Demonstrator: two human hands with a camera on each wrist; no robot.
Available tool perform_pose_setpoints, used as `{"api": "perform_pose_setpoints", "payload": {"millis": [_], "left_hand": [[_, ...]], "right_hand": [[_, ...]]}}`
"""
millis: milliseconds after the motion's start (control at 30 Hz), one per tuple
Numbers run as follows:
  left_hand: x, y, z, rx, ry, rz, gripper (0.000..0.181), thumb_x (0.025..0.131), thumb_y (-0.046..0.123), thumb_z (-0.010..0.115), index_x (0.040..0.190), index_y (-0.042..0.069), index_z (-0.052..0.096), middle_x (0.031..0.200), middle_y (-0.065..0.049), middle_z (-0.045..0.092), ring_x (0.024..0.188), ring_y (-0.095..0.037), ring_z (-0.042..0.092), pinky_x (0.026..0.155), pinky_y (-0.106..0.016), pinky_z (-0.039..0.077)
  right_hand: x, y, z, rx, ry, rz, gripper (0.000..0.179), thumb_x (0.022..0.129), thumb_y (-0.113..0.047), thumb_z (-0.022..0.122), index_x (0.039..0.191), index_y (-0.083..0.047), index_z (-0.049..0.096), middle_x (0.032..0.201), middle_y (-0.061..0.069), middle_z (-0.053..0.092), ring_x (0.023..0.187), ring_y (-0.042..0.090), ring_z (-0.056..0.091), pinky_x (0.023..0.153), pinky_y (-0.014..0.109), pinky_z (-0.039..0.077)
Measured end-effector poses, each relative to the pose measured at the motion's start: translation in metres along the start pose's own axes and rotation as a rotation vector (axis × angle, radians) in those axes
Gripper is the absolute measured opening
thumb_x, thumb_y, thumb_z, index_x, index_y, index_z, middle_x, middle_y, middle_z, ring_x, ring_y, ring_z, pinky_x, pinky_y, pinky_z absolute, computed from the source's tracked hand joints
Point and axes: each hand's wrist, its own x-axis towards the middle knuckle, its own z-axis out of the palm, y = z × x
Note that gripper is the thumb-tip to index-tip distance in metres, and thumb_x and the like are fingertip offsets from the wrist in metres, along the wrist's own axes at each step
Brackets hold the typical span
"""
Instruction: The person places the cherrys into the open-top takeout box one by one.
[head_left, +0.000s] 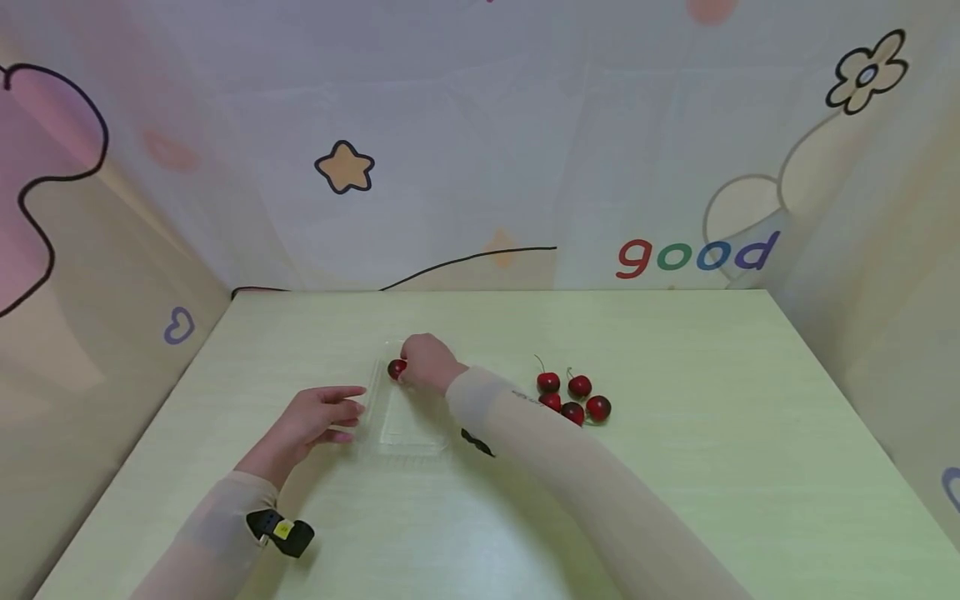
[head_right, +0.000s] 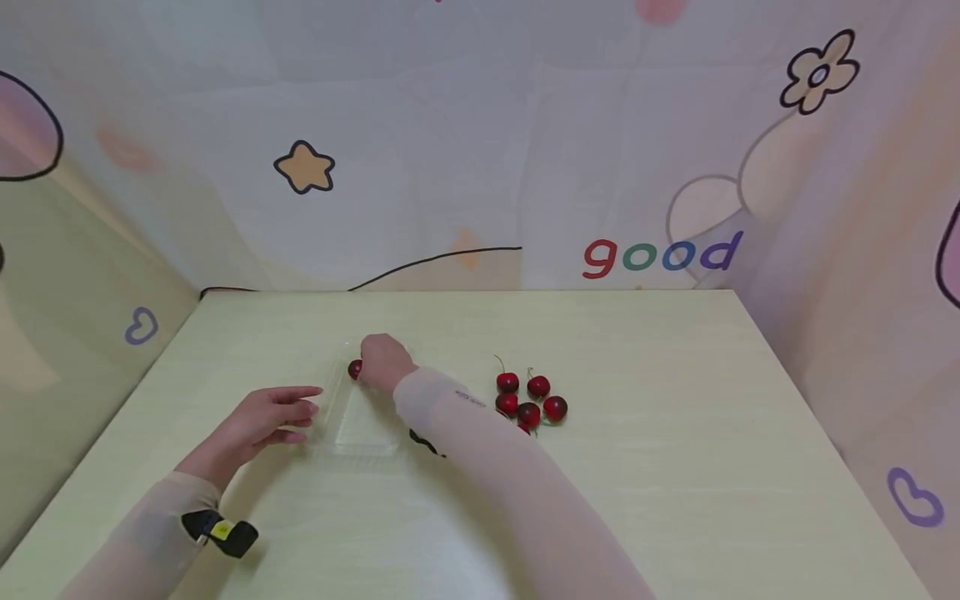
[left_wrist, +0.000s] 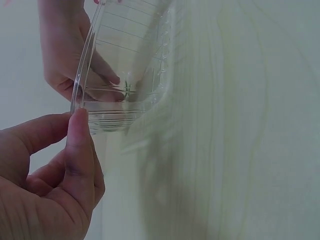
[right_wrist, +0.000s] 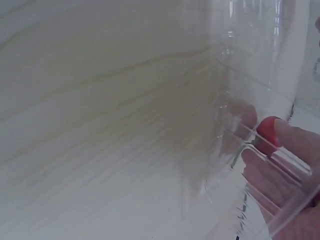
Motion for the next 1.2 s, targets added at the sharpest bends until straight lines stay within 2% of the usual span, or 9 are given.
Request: {"api": "perform_pose_setpoints", "payload": {"millis": [100, 200, 333, 567, 867, 1200], "left_hand": [[0.000, 0.000, -0.001, 0.004, -0.003, 0.007, 0.049, 0.102, 0.011, 0.058, 0.147, -0.005, 0.049, 0.115, -0.013, 0.072, 0.085, -0.009, 0.064, 0.067, -0.021, 0.060], [0.000, 0.001, -0.001, 0.013, 0.001, -0.003, 0.049, 0.102, 0.012, 0.058, 0.148, -0.004, 0.050, 0.119, -0.016, 0.071, 0.087, -0.010, 0.064, 0.068, -0.021, 0.060], [0.000, 0.003, 0.000, 0.018, 0.006, -0.015, 0.048, 0.102, 0.012, 0.057, 0.148, -0.003, 0.050, 0.123, -0.019, 0.070, 0.089, -0.012, 0.064, 0.069, -0.021, 0.060], [0.000, 0.004, 0.000, 0.021, 0.007, -0.025, 0.048, 0.103, 0.013, 0.057, 0.148, -0.002, 0.050, 0.126, -0.020, 0.068, 0.091, -0.015, 0.064, 0.070, -0.021, 0.061], [-0.001, 0.000, 0.001, 0.011, 0.019, -0.028, 0.046, 0.103, 0.012, 0.057, 0.147, -0.003, 0.051, 0.126, -0.022, 0.068, 0.090, -0.015, 0.065, 0.069, -0.022, 0.061], [0.001, -0.001, 0.001, 0.003, 0.031, -0.033, 0.047, 0.103, 0.013, 0.059, 0.146, -0.001, 0.052, 0.123, -0.019, 0.070, 0.088, -0.014, 0.065, 0.068, -0.022, 0.061]], "right_hand": [[-0.005, -0.002, -0.004, -0.005, 0.003, 0.009, 0.033, 0.096, -0.014, 0.071, 0.127, -0.002, 0.070, 0.130, 0.009, 0.071, 0.118, 0.020, 0.065, 0.109, 0.031, 0.051], [-0.009, -0.002, -0.010, -0.024, 0.017, -0.021, 0.034, 0.096, -0.012, 0.069, 0.129, -0.001, 0.069, 0.134, 0.010, 0.070, 0.128, 0.023, 0.063, 0.113, 0.032, 0.049], [-0.011, 0.001, -0.019, 0.014, 0.026, -0.072, 0.032, 0.095, -0.008, 0.068, 0.126, 0.001, 0.070, 0.129, 0.014, 0.072, 0.122, 0.026, 0.065, 0.110, 0.035, 0.051], [-0.023, 0.004, -0.034, 0.121, 0.014, -0.101, 0.028, 0.097, -0.010, 0.067, 0.123, 0.001, 0.071, 0.121, 0.015, 0.073, 0.111, 0.026, 0.066, 0.101, 0.035, 0.055], [-0.042, 0.008, -0.052, 0.185, -0.008, -0.170, 0.031, 0.098, -0.013, 0.067, 0.126, 0.000, 0.069, 0.122, 0.015, 0.074, 0.116, 0.027, 0.067, 0.102, 0.036, 0.055], [-0.055, 0.013, -0.067, 0.184, -0.005, -0.208, 0.031, 0.097, -0.016, 0.069, 0.126, -0.004, 0.069, 0.121, 0.012, 0.074, 0.116, 0.025, 0.068, 0.102, 0.035, 0.056]]}}
